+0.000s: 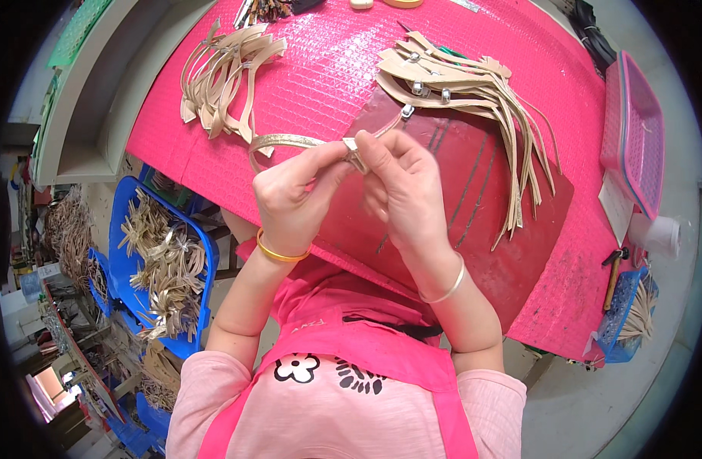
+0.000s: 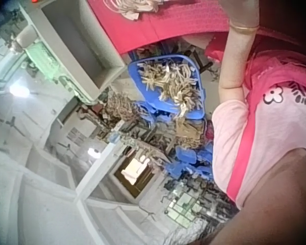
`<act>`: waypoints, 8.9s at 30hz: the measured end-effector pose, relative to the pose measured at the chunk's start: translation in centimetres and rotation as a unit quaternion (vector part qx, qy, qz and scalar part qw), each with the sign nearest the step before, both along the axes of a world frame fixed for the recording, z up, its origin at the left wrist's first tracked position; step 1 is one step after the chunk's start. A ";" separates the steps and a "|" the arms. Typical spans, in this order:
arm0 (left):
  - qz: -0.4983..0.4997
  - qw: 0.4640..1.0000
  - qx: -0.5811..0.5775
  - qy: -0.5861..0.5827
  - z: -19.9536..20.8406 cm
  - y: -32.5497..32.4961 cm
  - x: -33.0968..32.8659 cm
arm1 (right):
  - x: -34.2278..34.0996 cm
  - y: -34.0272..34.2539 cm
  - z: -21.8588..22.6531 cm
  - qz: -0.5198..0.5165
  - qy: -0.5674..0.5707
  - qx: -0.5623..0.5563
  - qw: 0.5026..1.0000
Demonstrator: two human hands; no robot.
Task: Manually assembling metal buckles onto leather shoe strap components at a workstation.
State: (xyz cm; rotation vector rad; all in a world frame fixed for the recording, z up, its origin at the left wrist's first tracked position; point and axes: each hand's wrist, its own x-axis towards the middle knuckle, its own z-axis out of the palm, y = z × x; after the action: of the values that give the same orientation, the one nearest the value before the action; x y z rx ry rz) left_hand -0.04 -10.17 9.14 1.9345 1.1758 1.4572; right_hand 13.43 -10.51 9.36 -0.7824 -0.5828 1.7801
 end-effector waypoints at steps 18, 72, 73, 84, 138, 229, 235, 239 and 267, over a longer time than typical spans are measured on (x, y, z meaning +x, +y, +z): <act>0.163 0.968 -0.135 0.131 -3.3 11.4 -9.6 | -0.6 13.0 -2.7 -0.189 -0.498 0.293 0.794; -0.207 0.627 -0.494 -0.566 -5.1 10.2 14.6 | 11.3 -0.3 -0.1 -0.132 -0.471 0.033 0.872; -0.181 0.633 -0.491 -0.570 -4.9 10.0 13.9 | 10.9 -1.5 -0.5 -0.134 -0.434 0.026 0.891; 0.015 0.847 -0.369 -0.383 -7.5 9.3 1.2 | 5.8 -8.6 -1.9 0.060 -0.068 0.105 0.990; -0.064 0.897 -0.267 -0.346 0.9 2.4 -9.0 | -6.0 4.0 1.4 0.009 -0.465 0.485 0.740; 0.053 0.972 -0.170 -0.153 -0.8 -1.1 -2.7 | -4.4 -0.6 0.5 0.065 0.043 -0.075 0.994; 0.108 0.990 -0.067 0.056 -0.5 -1.1 -3.0 | -4.0 0.2 -0.1 0.101 0.004 -0.049 0.994; 0.074 0.988 0.007 0.136 -0.6 -0.8 -3.2 | -3.9 1.0 -0.4 0.053 -0.072 -0.020 0.996; -0.053 0.979 0.045 0.189 -0.2 1.2 -5.8 | -3.2 3.7 -0.6 0.095 -0.237 0.175 0.951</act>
State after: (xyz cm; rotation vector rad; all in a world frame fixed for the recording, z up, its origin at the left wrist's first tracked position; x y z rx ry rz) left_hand -5.80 -8.99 8.97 2.3737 1.1549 1.1357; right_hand 10.28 -6.83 8.72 -0.9294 -1.2944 1.5923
